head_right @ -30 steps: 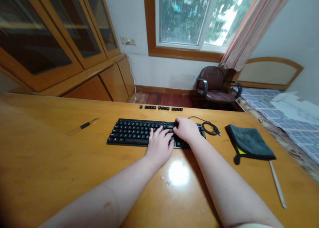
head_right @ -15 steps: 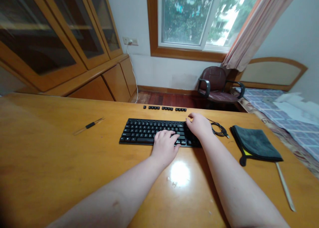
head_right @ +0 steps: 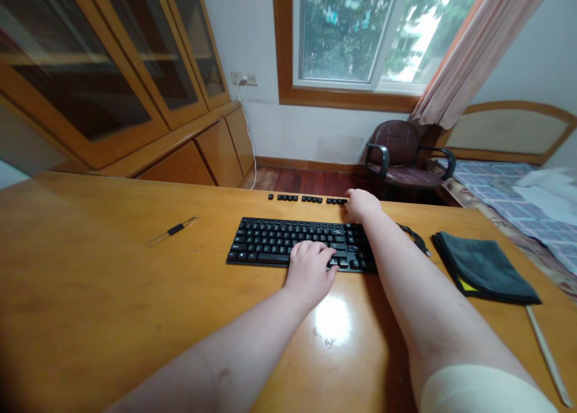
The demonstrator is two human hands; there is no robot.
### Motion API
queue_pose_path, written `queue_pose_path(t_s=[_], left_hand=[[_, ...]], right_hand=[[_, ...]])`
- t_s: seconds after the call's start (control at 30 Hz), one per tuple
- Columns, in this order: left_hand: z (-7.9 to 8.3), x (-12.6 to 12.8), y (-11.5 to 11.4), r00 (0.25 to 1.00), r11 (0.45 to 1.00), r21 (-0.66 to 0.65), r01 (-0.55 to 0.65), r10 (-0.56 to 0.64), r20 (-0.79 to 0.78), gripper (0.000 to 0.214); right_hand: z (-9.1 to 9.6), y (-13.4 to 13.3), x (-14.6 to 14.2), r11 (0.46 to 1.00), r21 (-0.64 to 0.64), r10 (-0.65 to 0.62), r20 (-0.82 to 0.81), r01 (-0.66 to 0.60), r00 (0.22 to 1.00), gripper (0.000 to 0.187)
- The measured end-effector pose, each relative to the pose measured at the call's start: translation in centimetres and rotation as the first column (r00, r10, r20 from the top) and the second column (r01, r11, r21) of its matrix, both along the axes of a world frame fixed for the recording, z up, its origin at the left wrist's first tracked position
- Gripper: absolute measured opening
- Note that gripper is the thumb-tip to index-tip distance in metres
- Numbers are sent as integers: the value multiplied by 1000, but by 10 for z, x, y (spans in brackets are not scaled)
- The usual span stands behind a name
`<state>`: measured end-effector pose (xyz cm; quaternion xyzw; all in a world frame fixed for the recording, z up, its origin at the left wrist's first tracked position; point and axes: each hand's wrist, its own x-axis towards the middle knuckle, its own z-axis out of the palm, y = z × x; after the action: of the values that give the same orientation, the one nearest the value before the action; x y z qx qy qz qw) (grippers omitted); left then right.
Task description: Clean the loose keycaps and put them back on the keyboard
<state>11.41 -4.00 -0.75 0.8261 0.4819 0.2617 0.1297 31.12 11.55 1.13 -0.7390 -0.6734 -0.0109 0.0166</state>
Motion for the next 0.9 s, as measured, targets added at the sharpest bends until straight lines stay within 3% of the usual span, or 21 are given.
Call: queue_pose_path(t_s=[0.3,0.4,0.47,0.57,0.67,0.77,0.9], left_hand=[[4,-1,-1,1000,999,-34,0,1,30,22],[5,-1,1,983,998,-61,-1,12,186,25],[5,0,4,911,996,-90,-2,38,410,29],[2,3,11,656,971,-239,22,167,736,27],[-2,6,16,434,894,-415,169,310,846,24],[-4,8,15,390,853,-437,286,313,866,25],[-2,5,11,430,869,-408,280,266,863,31]], right_hand=[[-1,-5,-5,998,0,-64,-22,64,998,30],[9,-21,-10,995,35,-89,-57,91,994,30],[20,-42,-18,989,135,-38,-139,57,990,28],[36,-86,-36,970,240,109,-289,-38,951,25],[46,-126,-55,942,293,269,-373,-163,888,24],[45,-144,-65,884,363,429,-380,-295,819,19],[39,-143,-63,845,370,522,-406,-387,750,14]])
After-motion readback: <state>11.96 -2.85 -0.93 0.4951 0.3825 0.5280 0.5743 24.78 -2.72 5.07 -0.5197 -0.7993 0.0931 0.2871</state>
